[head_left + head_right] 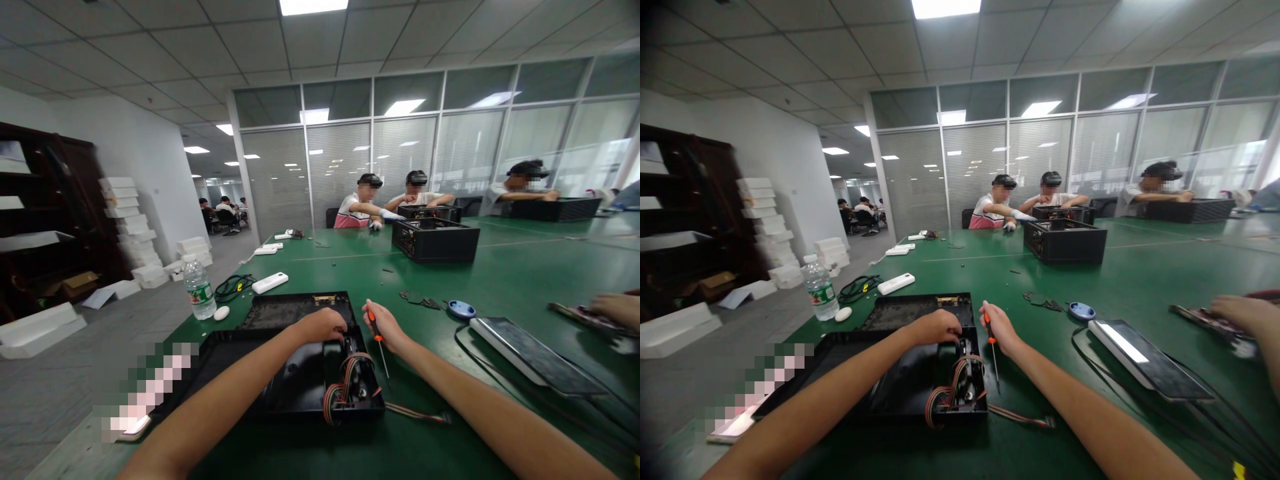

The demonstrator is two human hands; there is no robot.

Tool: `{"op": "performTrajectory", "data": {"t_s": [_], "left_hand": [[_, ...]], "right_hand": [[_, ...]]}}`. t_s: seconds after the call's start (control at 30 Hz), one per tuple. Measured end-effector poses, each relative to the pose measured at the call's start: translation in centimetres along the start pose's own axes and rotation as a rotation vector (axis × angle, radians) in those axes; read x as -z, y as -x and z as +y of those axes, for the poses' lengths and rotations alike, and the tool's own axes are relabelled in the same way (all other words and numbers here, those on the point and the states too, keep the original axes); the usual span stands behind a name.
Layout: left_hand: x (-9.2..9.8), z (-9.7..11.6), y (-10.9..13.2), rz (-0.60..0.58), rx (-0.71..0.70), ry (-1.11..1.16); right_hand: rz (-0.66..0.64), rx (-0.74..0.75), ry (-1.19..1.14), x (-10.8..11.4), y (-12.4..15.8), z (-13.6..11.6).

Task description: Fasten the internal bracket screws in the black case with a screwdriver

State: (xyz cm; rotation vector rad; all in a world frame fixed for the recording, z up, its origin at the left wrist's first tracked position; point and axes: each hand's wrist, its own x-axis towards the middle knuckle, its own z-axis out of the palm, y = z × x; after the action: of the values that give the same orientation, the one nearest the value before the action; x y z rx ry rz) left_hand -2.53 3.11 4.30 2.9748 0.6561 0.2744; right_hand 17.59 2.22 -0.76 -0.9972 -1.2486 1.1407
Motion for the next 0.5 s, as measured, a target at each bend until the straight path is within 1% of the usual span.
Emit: {"op": "performTrajectory", "data": {"t_s": [0.1,0.2,0.4,0.5], "left_hand": [[-0.4,0.3,0.0,-0.002,-0.073,-0.086],[-0.7,0.4,0.1,-0.004,-0.111,-0.111],[-1.0,0.3,0.3,0.009,-0.142,-0.078],[-1.1,0.3,0.3,0.036,-0.125,-0.034]], "right_hand": [[-0.045,0.028,0.004,-0.1,0.3,-0.5],[-0.057,0.058,0.040,-0.1,0.6,-0.9],[-0.024,0.086,0.108,0.1,0.5,-1.5],[0.018,0.142,0.081,0.2,0.5,-2.0]]}}
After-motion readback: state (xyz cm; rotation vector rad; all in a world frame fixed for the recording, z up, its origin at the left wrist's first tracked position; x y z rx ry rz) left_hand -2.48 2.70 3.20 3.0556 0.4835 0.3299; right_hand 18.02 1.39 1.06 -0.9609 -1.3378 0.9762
